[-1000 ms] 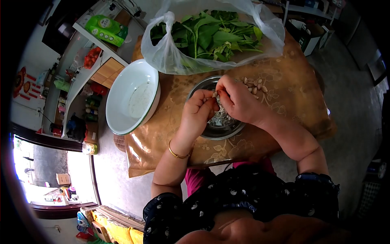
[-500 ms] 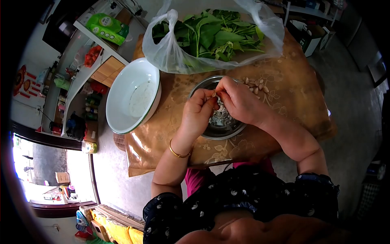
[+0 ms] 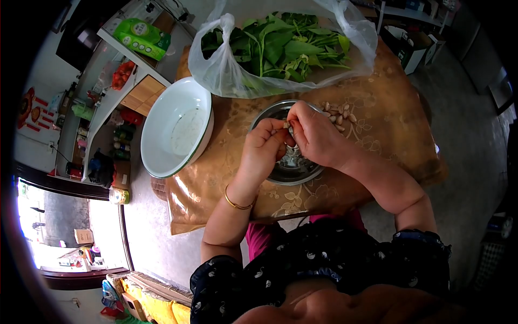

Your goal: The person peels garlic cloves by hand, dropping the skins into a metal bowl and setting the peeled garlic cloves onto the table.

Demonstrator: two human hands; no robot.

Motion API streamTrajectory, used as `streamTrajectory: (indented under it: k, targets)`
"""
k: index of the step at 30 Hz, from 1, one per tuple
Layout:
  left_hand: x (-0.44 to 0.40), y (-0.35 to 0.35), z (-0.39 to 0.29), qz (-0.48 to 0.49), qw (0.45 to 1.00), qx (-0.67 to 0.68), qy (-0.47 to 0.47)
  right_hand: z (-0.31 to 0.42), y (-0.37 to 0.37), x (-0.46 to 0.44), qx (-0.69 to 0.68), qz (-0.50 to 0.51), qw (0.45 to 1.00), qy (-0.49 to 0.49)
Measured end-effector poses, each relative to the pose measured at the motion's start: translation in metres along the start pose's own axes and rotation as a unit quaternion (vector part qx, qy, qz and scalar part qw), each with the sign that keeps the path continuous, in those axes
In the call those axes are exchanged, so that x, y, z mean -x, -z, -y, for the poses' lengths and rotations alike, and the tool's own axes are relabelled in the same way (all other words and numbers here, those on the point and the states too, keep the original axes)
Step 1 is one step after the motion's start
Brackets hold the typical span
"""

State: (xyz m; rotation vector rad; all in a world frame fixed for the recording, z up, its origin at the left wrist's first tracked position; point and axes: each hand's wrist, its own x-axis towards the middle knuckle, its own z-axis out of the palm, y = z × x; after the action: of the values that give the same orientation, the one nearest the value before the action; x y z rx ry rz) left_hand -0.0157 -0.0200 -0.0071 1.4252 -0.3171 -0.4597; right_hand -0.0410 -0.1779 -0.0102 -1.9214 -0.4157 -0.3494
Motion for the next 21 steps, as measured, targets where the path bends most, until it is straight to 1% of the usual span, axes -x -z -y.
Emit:
streamTrajectory:
  k: [3, 6, 10, 12, 16, 19, 21]
  targets:
    - [-0.001, 0.002, -0.001, 0.01, 0.999, 0.042, 0.017, -0.005, -0.002, 0.0, 0.029, -0.025, 0.998, 0.054]
    - [-0.002, 0.005, -0.001, 0.019, 0.996, 0.086, 0.021, -0.009, -0.003, -0.001, 0.031, -0.03, 0.996, 0.073]
    - [-0.002, 0.007, -0.006, 0.019, 0.99, 0.14, 0.023, -0.005, 0.0, -0.001, 0.015, -0.017, 0.997, 0.077]
    - [-0.004, 0.009, -0.005, 0.016, 0.989, 0.143, 0.023, -0.001, 0.001, -0.002, -0.001, -0.01, 0.996, 0.086]
    - [-0.008, 0.016, 0.0, 0.008, 0.99, 0.142, 0.01, -0.001, 0.001, 0.0, -0.01, 0.029, 0.997, 0.064]
    - [-0.009, 0.013, -0.004, -0.056, 0.989, 0.139, 0.007, 0.0, 0.0, 0.002, -0.007, 0.047, 0.997, 0.067]
    - [-0.009, 0.015, -0.008, -0.057, 0.989, 0.138, 0.01, 0.001, -0.001, 0.002, -0.01, 0.055, 0.996, 0.069]
